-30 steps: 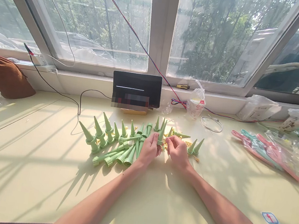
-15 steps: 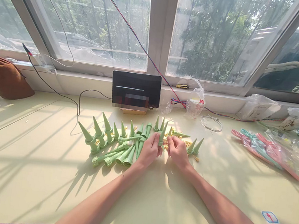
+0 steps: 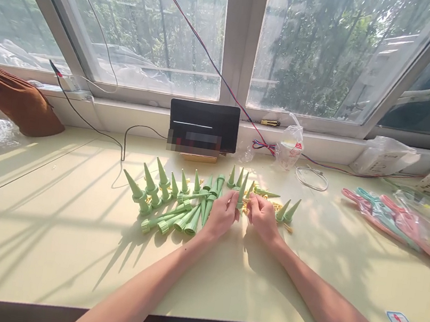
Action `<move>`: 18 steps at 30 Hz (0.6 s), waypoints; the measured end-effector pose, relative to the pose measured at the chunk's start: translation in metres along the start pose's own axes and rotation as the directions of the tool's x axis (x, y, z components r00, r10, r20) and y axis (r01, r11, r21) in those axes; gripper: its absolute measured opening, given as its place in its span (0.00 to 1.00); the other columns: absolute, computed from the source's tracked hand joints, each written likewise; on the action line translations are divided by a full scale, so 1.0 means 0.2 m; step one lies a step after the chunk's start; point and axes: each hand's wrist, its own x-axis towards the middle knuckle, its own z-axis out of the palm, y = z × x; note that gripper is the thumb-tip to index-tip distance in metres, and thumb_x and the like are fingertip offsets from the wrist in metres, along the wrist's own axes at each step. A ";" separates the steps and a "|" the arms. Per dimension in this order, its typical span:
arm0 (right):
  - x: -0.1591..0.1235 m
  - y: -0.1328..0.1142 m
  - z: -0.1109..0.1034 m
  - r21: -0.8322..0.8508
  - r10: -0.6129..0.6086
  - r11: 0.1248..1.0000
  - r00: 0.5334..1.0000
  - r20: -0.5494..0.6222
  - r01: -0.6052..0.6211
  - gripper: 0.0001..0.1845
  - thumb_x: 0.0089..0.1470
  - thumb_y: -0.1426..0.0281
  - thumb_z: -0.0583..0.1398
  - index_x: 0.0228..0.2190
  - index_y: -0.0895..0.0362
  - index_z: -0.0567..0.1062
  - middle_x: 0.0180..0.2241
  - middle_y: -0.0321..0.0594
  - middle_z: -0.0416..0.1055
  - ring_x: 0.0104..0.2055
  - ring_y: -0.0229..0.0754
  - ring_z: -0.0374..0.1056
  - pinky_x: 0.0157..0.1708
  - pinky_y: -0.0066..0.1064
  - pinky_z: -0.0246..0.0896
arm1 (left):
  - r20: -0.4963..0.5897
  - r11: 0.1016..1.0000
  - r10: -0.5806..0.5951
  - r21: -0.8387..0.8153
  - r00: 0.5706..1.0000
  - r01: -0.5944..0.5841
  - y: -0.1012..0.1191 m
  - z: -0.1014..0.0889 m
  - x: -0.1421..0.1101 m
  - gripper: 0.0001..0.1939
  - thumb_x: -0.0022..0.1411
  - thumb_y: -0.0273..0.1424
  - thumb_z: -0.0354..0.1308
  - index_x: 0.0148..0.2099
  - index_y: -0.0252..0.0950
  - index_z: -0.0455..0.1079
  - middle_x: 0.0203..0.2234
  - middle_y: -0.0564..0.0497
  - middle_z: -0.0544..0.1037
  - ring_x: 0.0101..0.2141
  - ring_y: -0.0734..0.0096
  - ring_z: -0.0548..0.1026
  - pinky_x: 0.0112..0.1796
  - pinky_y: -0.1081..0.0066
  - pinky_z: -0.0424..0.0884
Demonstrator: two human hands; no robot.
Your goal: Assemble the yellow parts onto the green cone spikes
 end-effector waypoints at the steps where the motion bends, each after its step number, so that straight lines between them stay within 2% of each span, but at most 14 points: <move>1: 0.00 0.00 0.00 -0.002 0.003 1.000 1.000 0.001 -0.003 0.27 0.62 0.50 0.52 0.18 0.54 0.62 0.11 0.31 0.57 0.15 0.36 0.53 0.19 0.31 0.52 | -0.005 1.000 -0.002 0.006 1.000 0.002 0.00 0.00 0.00 0.20 0.65 0.50 0.50 0.33 0.38 0.67 0.14 0.57 0.64 0.15 0.75 0.66 0.20 0.74 0.58; 5: 0.00 0.01 0.00 0.009 0.002 1.000 1.000 0.008 -0.002 0.27 0.62 0.50 0.52 0.19 0.54 0.63 0.11 0.32 0.58 0.15 0.36 0.54 0.19 0.31 0.52 | -0.004 0.998 0.019 0.062 1.000 -0.018 0.03 0.00 0.00 0.18 0.65 0.47 0.53 0.36 0.36 0.70 0.19 0.55 0.68 0.17 0.76 0.66 0.20 0.75 0.58; 9: 0.00 0.01 0.00 0.045 0.004 0.999 1.000 -0.001 -0.004 0.27 0.62 0.51 0.52 0.18 0.54 0.60 0.12 0.31 0.57 0.15 0.35 0.53 0.18 0.30 0.50 | -0.009 0.991 0.058 0.119 0.998 -0.057 0.04 0.00 0.00 0.17 0.63 0.44 0.55 0.35 0.35 0.70 0.25 0.53 0.71 0.17 0.80 0.62 0.20 0.75 0.56; 14: -0.01 0.01 0.00 0.036 0.002 0.999 1.000 0.002 -0.002 0.26 0.63 0.53 0.52 0.18 0.54 0.59 0.12 0.30 0.56 0.15 0.34 0.52 0.19 0.30 0.50 | -0.018 0.977 0.091 0.193 0.996 -0.086 0.04 -0.01 0.00 0.14 0.61 0.42 0.59 0.34 0.34 0.72 0.25 0.54 0.71 0.17 0.82 0.56 0.19 0.75 0.53; 18: -0.01 0.01 0.00 0.021 0.000 1.000 1.000 0.010 0.000 0.27 0.62 0.52 0.52 0.18 0.54 0.59 0.12 0.30 0.56 0.15 0.34 0.52 0.19 0.30 0.49 | -0.028 0.968 0.111 0.229 0.993 -0.102 0.03 -0.01 0.00 0.13 0.60 0.41 0.60 0.34 0.35 0.72 0.26 0.53 0.72 0.18 0.83 0.56 0.19 0.75 0.53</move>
